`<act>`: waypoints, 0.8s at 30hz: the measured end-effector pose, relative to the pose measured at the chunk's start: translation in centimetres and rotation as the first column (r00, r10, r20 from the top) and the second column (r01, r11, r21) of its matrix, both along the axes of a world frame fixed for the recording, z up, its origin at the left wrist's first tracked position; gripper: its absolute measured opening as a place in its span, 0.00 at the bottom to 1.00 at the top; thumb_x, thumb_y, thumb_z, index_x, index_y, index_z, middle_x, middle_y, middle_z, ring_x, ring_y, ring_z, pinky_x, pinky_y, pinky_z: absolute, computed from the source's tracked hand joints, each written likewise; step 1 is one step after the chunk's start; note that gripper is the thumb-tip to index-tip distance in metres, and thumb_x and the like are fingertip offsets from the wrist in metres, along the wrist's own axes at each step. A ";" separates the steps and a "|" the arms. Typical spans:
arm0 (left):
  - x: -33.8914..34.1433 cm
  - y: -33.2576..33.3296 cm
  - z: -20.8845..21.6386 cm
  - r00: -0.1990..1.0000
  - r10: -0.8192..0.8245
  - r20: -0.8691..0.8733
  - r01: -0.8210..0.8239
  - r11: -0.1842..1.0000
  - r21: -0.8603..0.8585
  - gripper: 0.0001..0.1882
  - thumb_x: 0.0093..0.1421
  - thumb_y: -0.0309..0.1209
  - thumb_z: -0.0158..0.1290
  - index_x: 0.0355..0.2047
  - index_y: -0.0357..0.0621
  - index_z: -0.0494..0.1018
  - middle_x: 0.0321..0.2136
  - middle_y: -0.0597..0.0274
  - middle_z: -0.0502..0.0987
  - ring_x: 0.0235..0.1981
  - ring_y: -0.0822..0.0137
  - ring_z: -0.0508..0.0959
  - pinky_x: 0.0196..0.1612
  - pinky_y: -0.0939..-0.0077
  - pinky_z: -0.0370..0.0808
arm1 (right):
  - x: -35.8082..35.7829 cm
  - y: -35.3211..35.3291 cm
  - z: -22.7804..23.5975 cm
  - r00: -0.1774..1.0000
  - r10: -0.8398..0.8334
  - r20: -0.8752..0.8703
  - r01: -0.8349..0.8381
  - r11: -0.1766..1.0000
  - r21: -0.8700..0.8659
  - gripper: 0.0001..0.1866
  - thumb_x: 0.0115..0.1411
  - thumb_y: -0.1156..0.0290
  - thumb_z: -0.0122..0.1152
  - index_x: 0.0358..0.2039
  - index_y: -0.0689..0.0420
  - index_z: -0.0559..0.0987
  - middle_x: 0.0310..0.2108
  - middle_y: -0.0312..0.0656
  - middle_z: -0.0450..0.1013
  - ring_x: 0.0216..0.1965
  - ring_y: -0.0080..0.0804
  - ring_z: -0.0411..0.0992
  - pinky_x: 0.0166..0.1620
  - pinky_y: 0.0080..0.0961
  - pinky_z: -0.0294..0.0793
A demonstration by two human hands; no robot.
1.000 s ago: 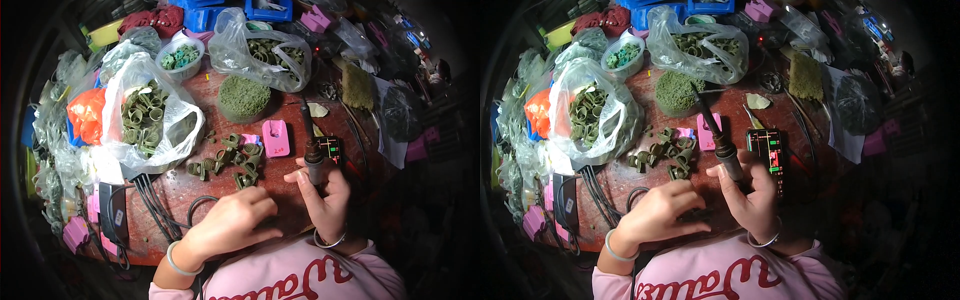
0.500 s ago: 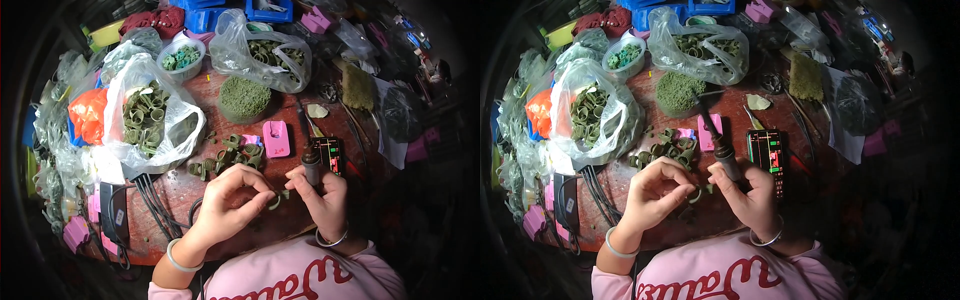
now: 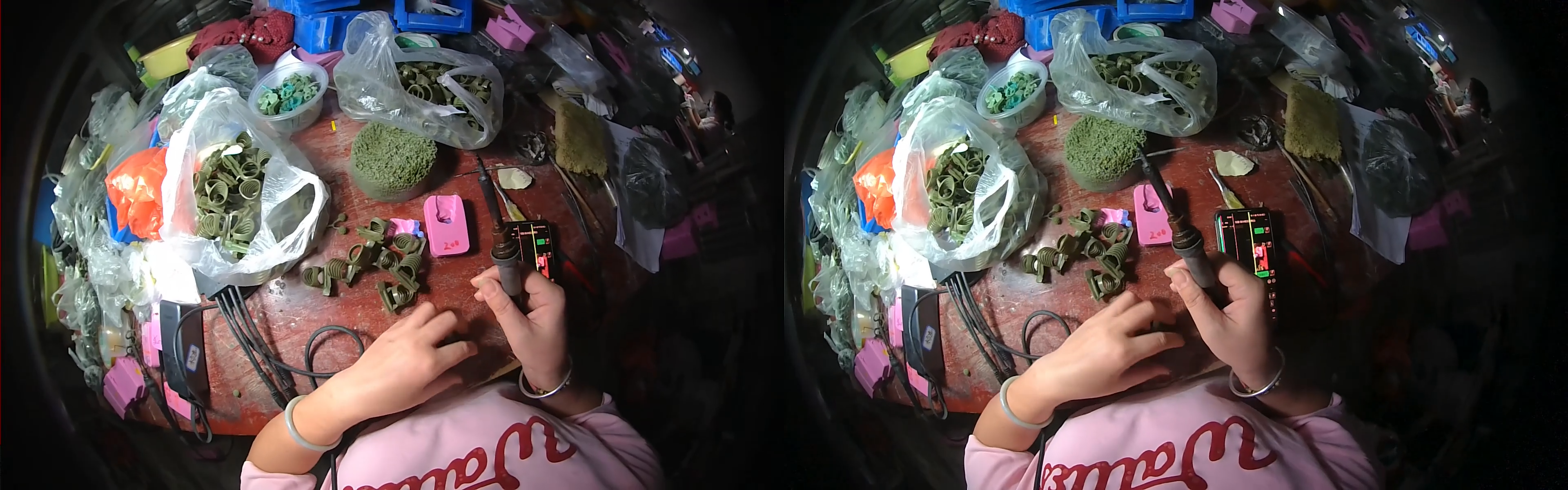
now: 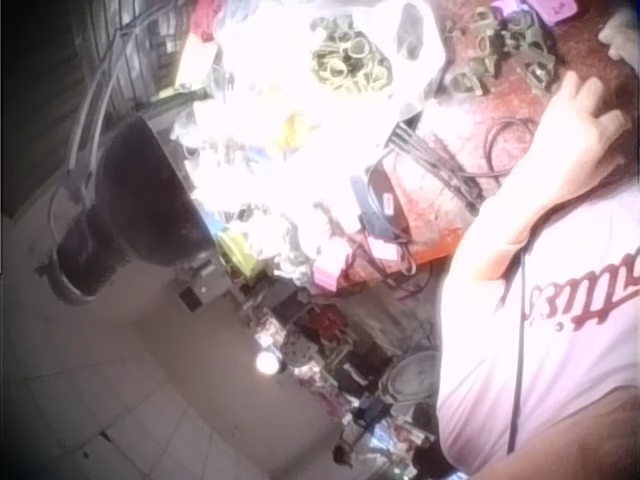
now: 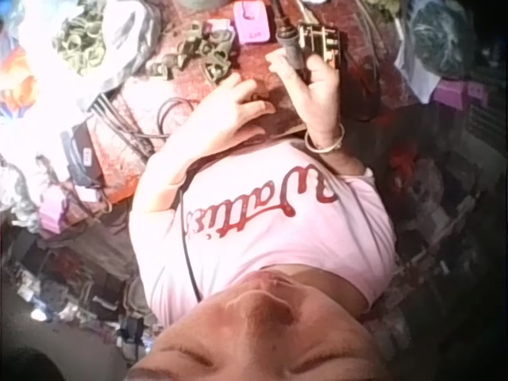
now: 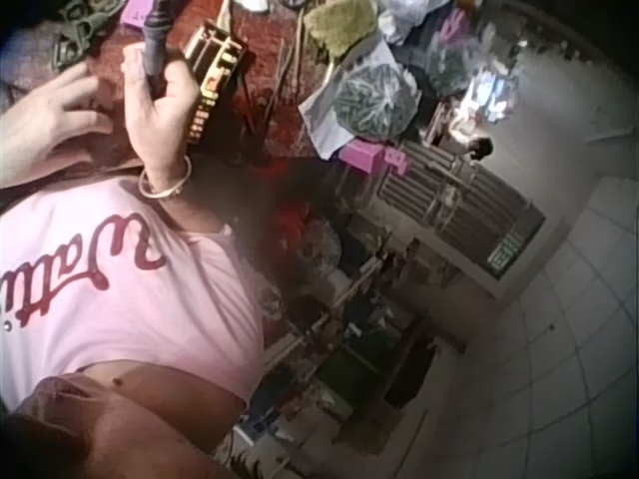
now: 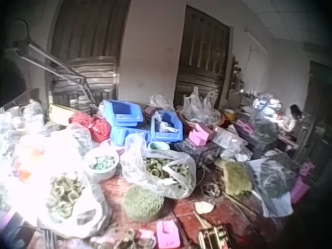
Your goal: The recorder uses a soldering iron to assemble or weld small green wax/plastic figurine components at a workbench.
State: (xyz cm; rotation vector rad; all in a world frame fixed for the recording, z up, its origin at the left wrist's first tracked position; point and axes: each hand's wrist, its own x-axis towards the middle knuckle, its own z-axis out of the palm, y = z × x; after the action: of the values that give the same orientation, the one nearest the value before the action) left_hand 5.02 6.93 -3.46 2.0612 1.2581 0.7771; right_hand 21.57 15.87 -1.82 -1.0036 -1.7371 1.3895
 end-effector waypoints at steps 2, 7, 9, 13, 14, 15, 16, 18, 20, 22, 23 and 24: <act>0.3 -0.2 -1.0 1.000 0.021 -0.006 -0.021 1.000 0.019 0.17 0.47 0.28 0.63 0.39 0.43 0.76 0.39 0.58 0.72 0.39 0.56 0.71 0.43 0.64 0.73 | 0.0 0.0 -0.2 1.000 0.011 -0.005 -0.011 1.000 0.015 0.06 0.62 0.75 0.58 0.36 0.64 0.79 0.29 0.37 0.76 0.32 0.18 0.73 0.37 0.16 0.71; -0.5 0.5 0.2 0.783 0.303 0.544 -0.204 0.950 -0.236 0.13 0.51 0.20 0.59 0.38 0.38 0.75 0.40 0.57 0.75 0.35 0.65 0.77 0.36 0.75 0.76 | -0.1 0.0 -0.1 1.000 0.021 -0.018 -0.021 1.000 -0.012 0.05 0.62 0.76 0.58 0.36 0.64 0.79 0.29 0.36 0.76 0.31 0.18 0.73 0.37 0.16 0.71; -0.6 0.3 -0.4 0.537 0.397 0.744 -0.161 0.914 -0.371 0.13 0.54 0.18 0.57 0.41 0.34 0.72 0.42 0.60 0.74 0.37 0.74 0.76 0.40 0.81 0.75 | 0.2 0.1 0.1 0.997 0.071 -0.002 -0.071 0.996 0.056 0.05 0.60 0.77 0.60 0.37 0.63 0.78 0.28 0.34 0.75 0.29 0.16 0.71 0.33 0.16 0.69; -1.4 0.2 0.3 0.397 0.446 0.802 -0.026 0.879 -0.476 0.17 0.57 0.16 0.54 0.47 0.35 0.67 0.42 0.62 0.73 0.38 0.76 0.75 0.43 0.80 0.74 | 0.3 0.6 0.1 0.977 0.215 -0.006 -0.211 0.963 0.165 0.06 0.59 0.78 0.61 0.38 0.63 0.79 0.26 0.33 0.72 0.25 0.15 0.66 0.29 0.14 0.64; -1.6 0.3 0.4 0.363 0.455 0.813 0.028 0.867 -0.498 0.18 0.58 0.16 0.53 0.49 0.36 0.66 0.42 0.63 0.73 0.39 0.75 0.75 0.43 0.79 0.74 | 0.2 0.4 0.1 0.975 0.217 -0.040 -0.211 0.971 0.114 0.07 0.58 0.79 0.61 0.38 0.63 0.79 0.25 0.32 0.71 0.24 0.14 0.64 0.28 0.14 0.62; -1.8 0.3 0.5 0.363 0.455 0.813 0.028 0.867 -0.498 0.18 0.58 0.16 0.53 0.49 0.36 0.66 0.42 0.63 0.73 0.39 0.75 0.75 0.43 0.79 0.74 | 0.1 0.3 0.0 0.973 0.216 -0.074 -0.212 0.975 0.062 0.07 0.58 0.79 0.61 0.38 0.63 0.79 0.24 0.31 0.70 0.23 0.14 0.62 0.27 0.14 0.59; -2.1 0.4 0.6 0.348 0.485 0.803 0.070 0.840 -0.538 0.18 0.58 0.17 0.52 0.49 0.37 0.65 0.42 0.63 0.73 0.39 0.74 0.75 0.43 0.79 0.74 | 0.2 0.4 -0.1 0.971 0.230 -0.068 -0.224 0.972 0.076 0.08 0.58 0.79 0.61 0.40 0.63 0.78 0.27 0.31 0.72 0.25 0.13 0.65 0.28 0.13 0.62; -2.2 0.5 0.6 0.331 0.501 0.800 0.125 0.817 -0.563 0.16 0.60 0.19 0.51 0.49 0.38 0.65 0.41 0.64 0.74 0.39 0.72 0.76 0.42 0.78 0.75 | -0.2 0.2 0.0 0.973 0.207 -0.103 -0.202 0.978 0.055 0.09 0.58 0.79 0.61 0.40 0.63 0.78 0.28 0.32 0.73 0.27 0.12 0.66 0.30 0.12 0.64; -2.4 0.4 0.6 0.328 0.489 0.808 0.141 0.821 -0.553 0.17 0.60 0.18 0.51 0.49 0.38 0.65 0.41 0.64 0.74 0.39 0.73 0.76 0.43 0.78 0.75 | -0.2 0.1 0.3 0.973 0.184 -0.137 -0.181 0.983 0.032 0.10 0.58 0.79 0.61 0.41 0.63 0.78 0.29 0.32 0.74 0.28 0.12 0.68 0.31 0.11 0.65; -2.3 0.4 0.6 0.324 0.478 0.816 0.155 0.825 -0.544 0.17 0.60 0.18 0.51 0.49 0.38 0.65 0.41 0.65 0.74 0.40 0.73 0.75 0.43 0.78 0.74 | 0.1 0.2 0.7 0.979 0.198 -0.048 -0.198 0.980 -0.007 0.11 0.58 0.79 0.62 0.42 0.63 0.77 0.32 0.33 0.75 0.30 0.12 0.70 0.33 0.11 0.68; -2.2 0.3 0.6 0.367 0.460 0.808 0.114 0.840 -0.530 0.17 0.59 0.17 0.52 0.49 0.38 0.65 0.41 0.65 0.74 0.40 0.74 0.75 0.44 0.78 0.74 | 0.1 0.1 0.9 0.979 0.198 -0.048 -0.199 0.980 -0.005 0.11 0.58 0.79 0.62 0.42 0.63 0.77 0.32 0.33 0.75 0.30 0.12 0.70 0.33 0.11 0.68; -2.0 0.3 0.6 0.410 0.443 0.797 0.075 0.855 -0.513 0.17 0.59 0.17 0.52 0.49 0.38 0.65 0.41 0.65 0.74 0.41 0.75 0.74 0.44 0.78 0.74 | 0.0 0.0 1.1 0.980 0.192 -0.053 -0.194 0.980 -0.034 0.10 0.58 0.79 0.62 0.41 0.62 0.78 0.31 0.33 0.75 0.30 0.11 0.69 0.32 0.11 0.67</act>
State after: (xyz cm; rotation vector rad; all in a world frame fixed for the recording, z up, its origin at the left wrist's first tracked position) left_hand 2.99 7.21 -2.85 0.7765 0.8702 1.2866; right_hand 21.53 15.91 -0.73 -0.8305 -1.8153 1.5615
